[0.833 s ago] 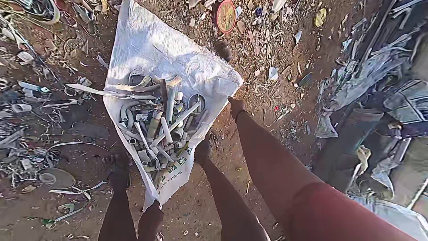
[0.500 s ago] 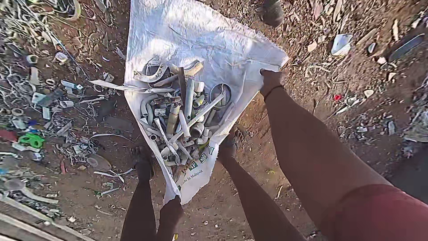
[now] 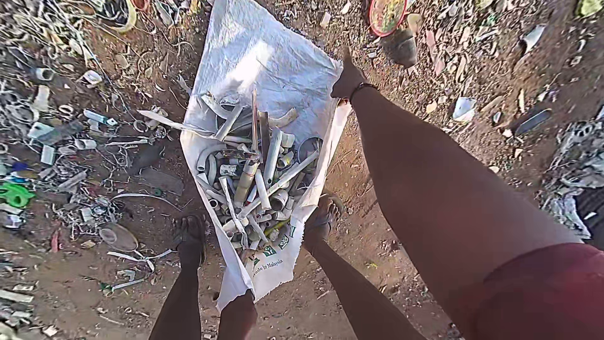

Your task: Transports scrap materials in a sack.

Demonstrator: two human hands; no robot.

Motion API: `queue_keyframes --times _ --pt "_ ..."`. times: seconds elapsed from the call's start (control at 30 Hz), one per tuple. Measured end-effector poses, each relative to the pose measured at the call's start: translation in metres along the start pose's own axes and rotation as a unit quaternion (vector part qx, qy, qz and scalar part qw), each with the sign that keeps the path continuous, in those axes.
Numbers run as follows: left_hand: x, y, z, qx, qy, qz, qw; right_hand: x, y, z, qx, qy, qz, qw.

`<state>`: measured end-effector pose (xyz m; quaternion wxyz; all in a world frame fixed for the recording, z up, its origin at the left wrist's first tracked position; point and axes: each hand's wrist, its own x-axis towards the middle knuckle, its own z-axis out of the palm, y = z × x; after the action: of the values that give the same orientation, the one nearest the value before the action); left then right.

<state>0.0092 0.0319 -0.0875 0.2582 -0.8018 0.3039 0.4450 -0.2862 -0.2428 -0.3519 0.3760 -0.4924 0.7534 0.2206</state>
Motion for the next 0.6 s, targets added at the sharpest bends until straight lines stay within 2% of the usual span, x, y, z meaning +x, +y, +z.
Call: queue_keyframes --times 0.03,0.07,0.1,0.13,0.17,0.2,0.27,0.33,0.47,0.6 --pt "-0.019 0.021 -0.022 0.091 -0.16 -0.025 0.983 0.007 -0.005 0.002 -0.009 -0.007 0.005 1.0" --pt "-0.029 0.029 -0.028 0.148 -0.295 -0.026 0.944 0.013 -0.01 0.006 -0.02 -0.017 0.001 1.0" --pt "-0.033 0.022 -0.019 0.173 -0.356 -0.001 0.919 0.018 -0.013 0.009 -0.03 -0.024 -0.009 0.999" --pt "-0.031 0.003 0.002 0.195 -0.383 0.024 0.902 0.022 -0.016 0.012 -0.025 -0.026 -0.025 0.999" --pt "-0.025 -0.009 0.021 0.236 -0.433 0.009 0.87 0.023 -0.019 0.016 -0.013 -0.028 -0.04 0.999" --pt "-0.019 -0.027 0.044 0.273 -0.454 -0.004 0.848 0.023 -0.02 0.02 0.003 -0.02 -0.049 0.999" --pt "-0.02 -0.049 0.067 0.297 -0.409 0.012 0.863 0.015 -0.022 0.026 0.033 0.003 -0.067 0.997" --pt "-0.019 -0.043 0.061 0.291 -0.438 -0.009 0.85 -0.003 -0.029 0.025 0.059 0.014 -0.088 0.994" --pt "-0.012 -0.089 0.101 0.269 -0.391 0.013 0.88 -0.049 -0.045 0.018 0.079 0.011 -0.129 0.988" --pt "-0.016 -0.09 0.097 0.242 -0.375 0.019 0.895 -0.121 -0.065 0.027 0.051 -0.027 -0.266 0.962"
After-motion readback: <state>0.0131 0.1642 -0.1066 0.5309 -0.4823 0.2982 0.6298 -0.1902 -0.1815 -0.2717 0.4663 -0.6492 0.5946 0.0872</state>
